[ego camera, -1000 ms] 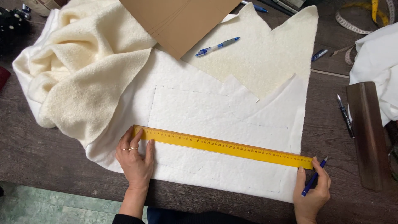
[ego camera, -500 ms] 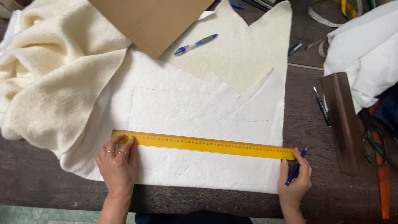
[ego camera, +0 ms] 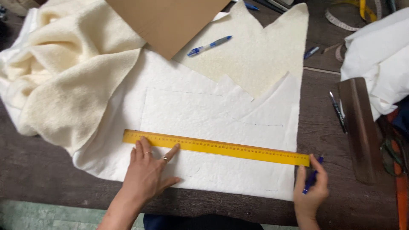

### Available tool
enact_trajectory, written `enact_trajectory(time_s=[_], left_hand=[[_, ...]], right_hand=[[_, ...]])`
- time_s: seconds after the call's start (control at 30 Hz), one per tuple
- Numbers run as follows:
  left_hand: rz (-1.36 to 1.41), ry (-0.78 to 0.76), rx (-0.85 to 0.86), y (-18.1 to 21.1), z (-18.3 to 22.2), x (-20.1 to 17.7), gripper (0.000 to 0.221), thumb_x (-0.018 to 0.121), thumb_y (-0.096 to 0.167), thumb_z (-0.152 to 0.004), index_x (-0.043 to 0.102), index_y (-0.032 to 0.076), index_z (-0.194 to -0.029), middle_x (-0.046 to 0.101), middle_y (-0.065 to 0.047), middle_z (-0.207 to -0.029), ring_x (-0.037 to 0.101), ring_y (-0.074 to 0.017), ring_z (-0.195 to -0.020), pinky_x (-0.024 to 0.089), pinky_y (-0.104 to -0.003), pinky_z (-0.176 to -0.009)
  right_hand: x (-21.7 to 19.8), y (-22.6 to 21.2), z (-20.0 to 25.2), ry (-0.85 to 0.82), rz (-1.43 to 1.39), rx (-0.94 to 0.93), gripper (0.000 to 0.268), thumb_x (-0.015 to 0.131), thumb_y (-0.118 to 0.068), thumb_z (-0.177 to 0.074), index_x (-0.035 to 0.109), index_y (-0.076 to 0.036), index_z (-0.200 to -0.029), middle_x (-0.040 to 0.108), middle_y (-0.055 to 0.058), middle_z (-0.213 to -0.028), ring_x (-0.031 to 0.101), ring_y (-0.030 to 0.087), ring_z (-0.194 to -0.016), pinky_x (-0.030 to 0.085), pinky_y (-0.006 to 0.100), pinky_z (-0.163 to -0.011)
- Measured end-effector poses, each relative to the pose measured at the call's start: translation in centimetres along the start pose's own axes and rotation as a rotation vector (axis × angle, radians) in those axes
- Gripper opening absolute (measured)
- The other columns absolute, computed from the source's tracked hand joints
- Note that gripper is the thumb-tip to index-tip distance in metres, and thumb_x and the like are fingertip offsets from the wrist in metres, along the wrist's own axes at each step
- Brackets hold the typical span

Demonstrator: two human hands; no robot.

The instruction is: Tracing a garment pattern onto fabric using a pen and a ruler

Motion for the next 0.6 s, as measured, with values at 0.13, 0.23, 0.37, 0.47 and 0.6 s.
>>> enact_trajectory(time_s=[0.13, 0.23, 0.37, 0.47, 0.6], left_hand=[[-0.052, -0.040, 0.048, 0.2, 0.2, -0.6, 0.099, 0.052, 0.085, -0.081, -0.002, 0.045, -0.154, 0.008, -0.053, -0.140, 0.017, -0.0620, -0.133, 0.022, -0.057, -0.110], [-0.079, -0.078, 0.055, 0.3, 0.4, -1.3, 0.099, 0.050, 0.084, -0.082, -0.006, 0.044, -0.154, 0.008, -0.053, -0.140, 0.017, -0.0623, -0.133, 0.022, -0.057, -0.110], [-0.042, 0.133, -0.006, 0.8, 0.9, -2.3, 0.093, 0.066, 0.080, -0.063, 0.030, 0.053, -0.144, 0.041, -0.043, -0.132, 0.041, -0.0552, -0.127, 0.031, -0.054, -0.107], [-0.021, 0.137, -0.007, 0.8, 0.6, -2.3, 0.093, 0.069, 0.079, -0.060, 0.032, 0.054, -0.142, 0.041, -0.046, -0.130, 0.042, -0.0576, -0.125, 0.032, -0.056, -0.105], [-0.064, 0.164, 0.003, 1.1, -1.1, -0.6, 0.088, 0.065, 0.084, -0.055, 0.056, 0.040, -0.131, 0.044, -0.049, -0.126, 0.045, -0.0596, -0.122, 0.033, -0.058, -0.101]], right_hand=[[-1.0, -3.6, -1.7, 0.050, 0.012, -0.068, 0.030, 0.043, 0.004, -0.108, 0.047, 0.020, -0.133, 0.055, 0.034, -0.130, 0.054, 0.042, -0.122, 0.044, 0.047, -0.106], [3.0, -5.5, -2.7, -0.126, -0.292, 0.214, 0.036, 0.042, -0.007, -0.101, 0.047, 0.007, -0.135, 0.062, 0.018, -0.121, 0.057, 0.025, -0.119, 0.045, 0.033, -0.101], [12.4, -10.5, -3.4, -0.420, -0.617, 0.195, 0.030, 0.056, -0.011, -0.092, 0.061, 0.005, -0.116, 0.064, 0.019, -0.098, 0.063, 0.025, -0.092, 0.049, 0.040, -0.086], [17.6, -18.5, -3.5, -0.677, -0.781, -0.102, 0.022, 0.061, -0.011, -0.089, 0.073, -0.004, -0.107, 0.065, 0.009, -0.087, 0.064, 0.019, -0.079, 0.052, 0.031, -0.076], [21.9, -23.4, -2.7, -0.845, -0.793, -0.231, 0.014, 0.069, -0.014, -0.087, 0.074, -0.009, -0.099, 0.068, 0.005, -0.081, 0.067, 0.015, -0.077, 0.055, 0.025, -0.071]])
Point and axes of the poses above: each hand's wrist, its own z-axis away from the middle knuckle, its own x-axis out of the palm, y = z × x, the point moved 3 cm from there along -z, towards the middle knuckle
